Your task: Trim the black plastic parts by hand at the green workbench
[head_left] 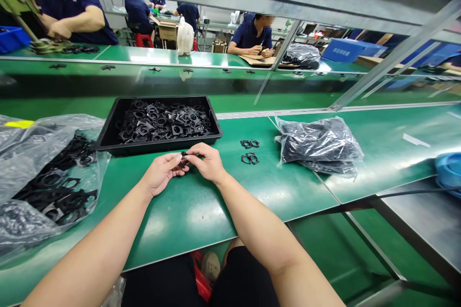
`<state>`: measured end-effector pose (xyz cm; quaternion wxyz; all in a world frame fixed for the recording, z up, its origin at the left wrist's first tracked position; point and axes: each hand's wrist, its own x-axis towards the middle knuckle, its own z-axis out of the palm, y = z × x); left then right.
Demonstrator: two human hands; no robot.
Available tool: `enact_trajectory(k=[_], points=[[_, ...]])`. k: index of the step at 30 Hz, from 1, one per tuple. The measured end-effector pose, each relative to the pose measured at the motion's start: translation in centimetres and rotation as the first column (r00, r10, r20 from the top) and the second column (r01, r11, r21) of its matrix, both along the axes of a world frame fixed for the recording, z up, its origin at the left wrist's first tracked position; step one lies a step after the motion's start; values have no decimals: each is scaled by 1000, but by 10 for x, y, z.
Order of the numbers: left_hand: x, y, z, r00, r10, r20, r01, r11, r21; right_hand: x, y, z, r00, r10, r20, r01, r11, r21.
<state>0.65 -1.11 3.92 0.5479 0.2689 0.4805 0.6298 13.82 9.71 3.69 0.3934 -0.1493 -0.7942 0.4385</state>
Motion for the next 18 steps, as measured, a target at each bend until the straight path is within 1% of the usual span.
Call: enact_trajectory(k=[3,6,12,18], points=[[0,0,-1,1000,-5,5,5,1000,1,1,0,1,1000,16,-20,-14,998,63],[0,0,-1,1000,-2,12,2,1000,0,1,0,2,1000,17,-26,-14,995,97],[-1,0,-2,1000,15,-7,-15,1000,2,1,0,2,999,20,31,-22,996,84],[0,0,-2,1000,14,-15,-13,1000,7,1,-1,2,1000,1,-3,-1,998,57]])
